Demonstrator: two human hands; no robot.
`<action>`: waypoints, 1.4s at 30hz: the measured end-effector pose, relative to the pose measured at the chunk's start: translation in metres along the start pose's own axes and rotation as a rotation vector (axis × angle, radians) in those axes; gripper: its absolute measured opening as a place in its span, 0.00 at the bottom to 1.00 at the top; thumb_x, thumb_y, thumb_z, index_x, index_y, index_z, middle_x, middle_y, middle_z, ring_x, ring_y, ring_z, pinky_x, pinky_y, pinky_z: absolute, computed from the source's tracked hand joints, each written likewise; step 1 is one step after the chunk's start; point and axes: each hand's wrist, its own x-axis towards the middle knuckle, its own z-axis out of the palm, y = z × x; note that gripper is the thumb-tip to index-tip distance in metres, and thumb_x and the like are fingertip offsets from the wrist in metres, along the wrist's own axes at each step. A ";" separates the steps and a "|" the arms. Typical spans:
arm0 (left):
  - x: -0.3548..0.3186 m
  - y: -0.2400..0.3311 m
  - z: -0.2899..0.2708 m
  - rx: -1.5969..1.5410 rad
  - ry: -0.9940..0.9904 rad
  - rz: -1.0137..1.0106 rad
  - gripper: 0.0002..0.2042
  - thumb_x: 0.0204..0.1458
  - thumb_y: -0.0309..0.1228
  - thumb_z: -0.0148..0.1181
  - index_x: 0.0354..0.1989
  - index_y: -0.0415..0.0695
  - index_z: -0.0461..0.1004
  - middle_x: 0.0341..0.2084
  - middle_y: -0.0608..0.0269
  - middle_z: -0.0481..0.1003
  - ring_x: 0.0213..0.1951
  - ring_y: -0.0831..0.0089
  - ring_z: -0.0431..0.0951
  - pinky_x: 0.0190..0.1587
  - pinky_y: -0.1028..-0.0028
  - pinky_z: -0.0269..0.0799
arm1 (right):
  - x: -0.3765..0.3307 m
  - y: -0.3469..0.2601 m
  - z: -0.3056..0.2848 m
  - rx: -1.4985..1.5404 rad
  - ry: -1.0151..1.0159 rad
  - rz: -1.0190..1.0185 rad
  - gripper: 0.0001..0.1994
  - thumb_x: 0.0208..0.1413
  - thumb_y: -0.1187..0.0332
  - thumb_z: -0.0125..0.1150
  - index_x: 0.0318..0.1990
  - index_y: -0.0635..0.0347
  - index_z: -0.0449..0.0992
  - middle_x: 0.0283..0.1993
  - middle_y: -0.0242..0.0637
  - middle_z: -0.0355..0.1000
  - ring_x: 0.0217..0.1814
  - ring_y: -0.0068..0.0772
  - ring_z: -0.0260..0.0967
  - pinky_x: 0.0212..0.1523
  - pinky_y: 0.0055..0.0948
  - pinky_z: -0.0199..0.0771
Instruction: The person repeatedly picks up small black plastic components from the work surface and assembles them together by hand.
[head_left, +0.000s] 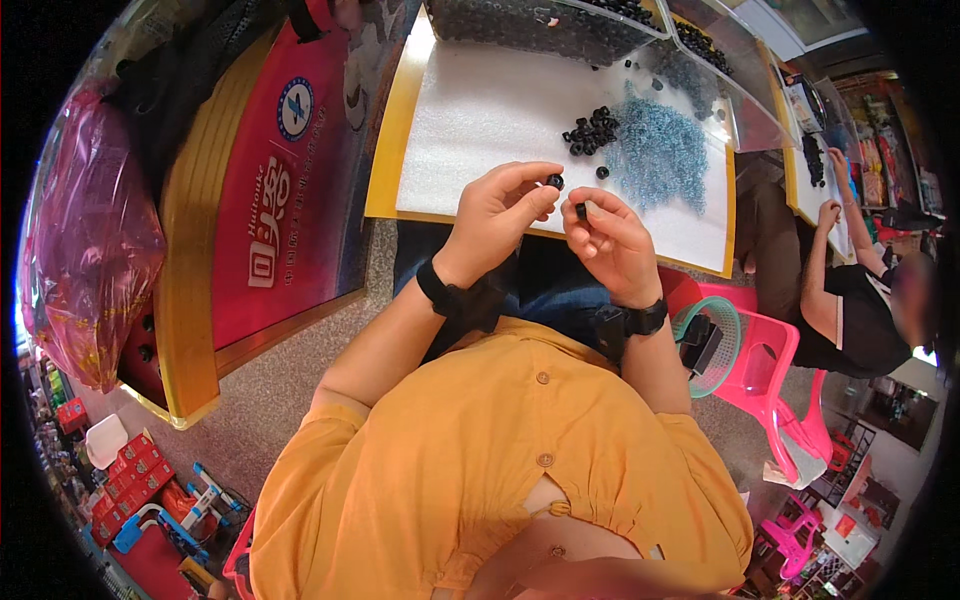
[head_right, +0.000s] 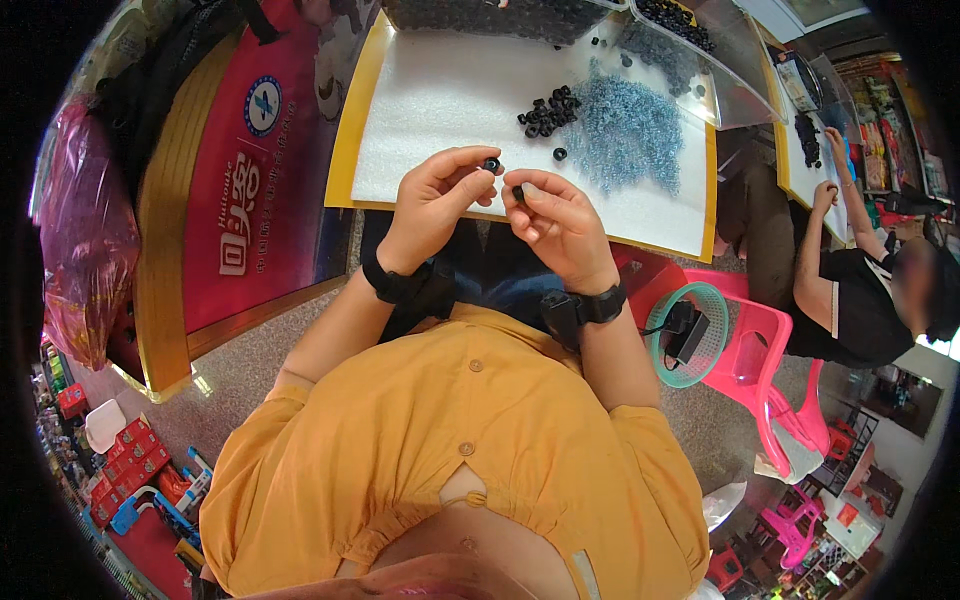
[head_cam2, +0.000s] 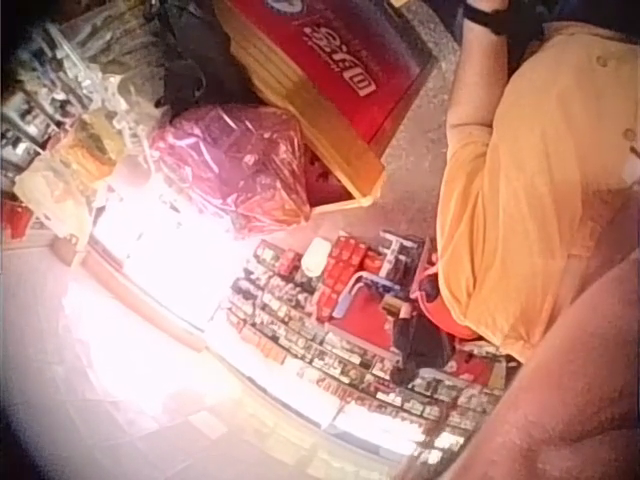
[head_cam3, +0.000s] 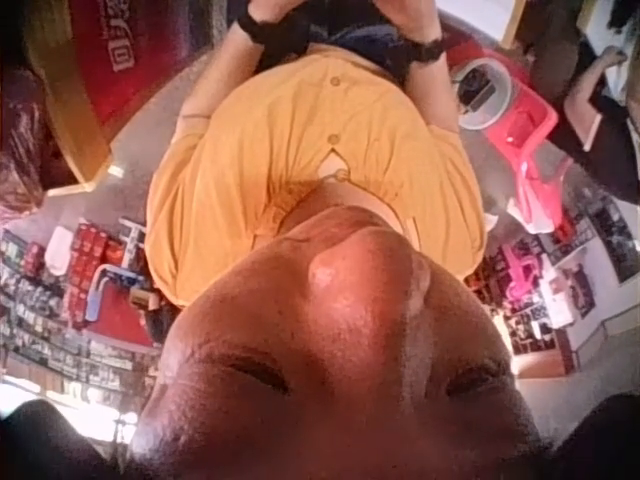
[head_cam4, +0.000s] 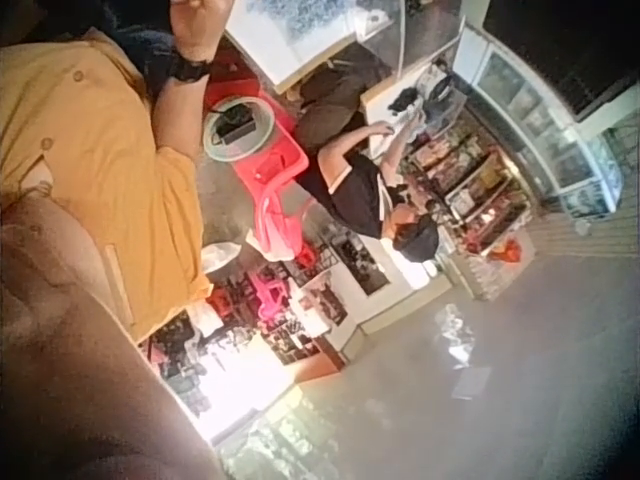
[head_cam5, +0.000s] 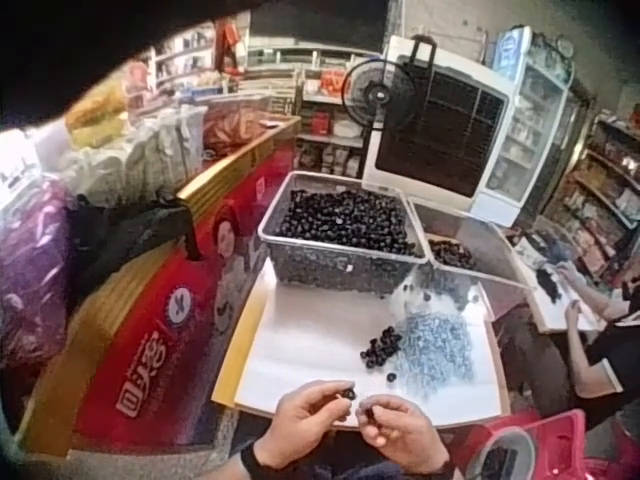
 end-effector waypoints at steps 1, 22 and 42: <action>0.000 0.000 0.000 0.014 0.000 0.007 0.13 0.59 0.25 0.58 0.51 0.37 0.75 0.36 0.64 0.78 0.34 0.80 0.77 0.39 0.79 0.75 | -0.001 0.002 0.001 0.038 0.010 -0.006 0.14 0.62 0.71 0.55 0.52 0.69 0.72 0.41 0.39 0.72 0.34 0.21 0.67 0.31 0.16 0.67; -0.004 -0.003 0.007 0.073 -0.036 -0.021 0.13 0.59 0.26 0.58 0.52 0.37 0.74 0.39 0.63 0.79 0.36 0.79 0.77 0.41 0.79 0.74 | -0.019 0.011 0.009 -0.309 0.172 -0.427 0.11 0.58 0.75 0.62 0.47 0.67 0.74 0.35 0.36 0.75 0.28 0.22 0.68 0.28 0.21 0.68; -0.010 0.009 0.016 -0.047 -0.045 -0.081 0.13 0.58 0.26 0.59 0.51 0.37 0.75 0.36 0.62 0.78 0.33 0.80 0.77 0.36 0.79 0.75 | -0.027 0.016 0.010 -0.553 0.203 -0.649 0.12 0.56 0.81 0.62 0.48 0.66 0.73 0.43 0.37 0.74 0.34 0.21 0.71 0.33 0.19 0.72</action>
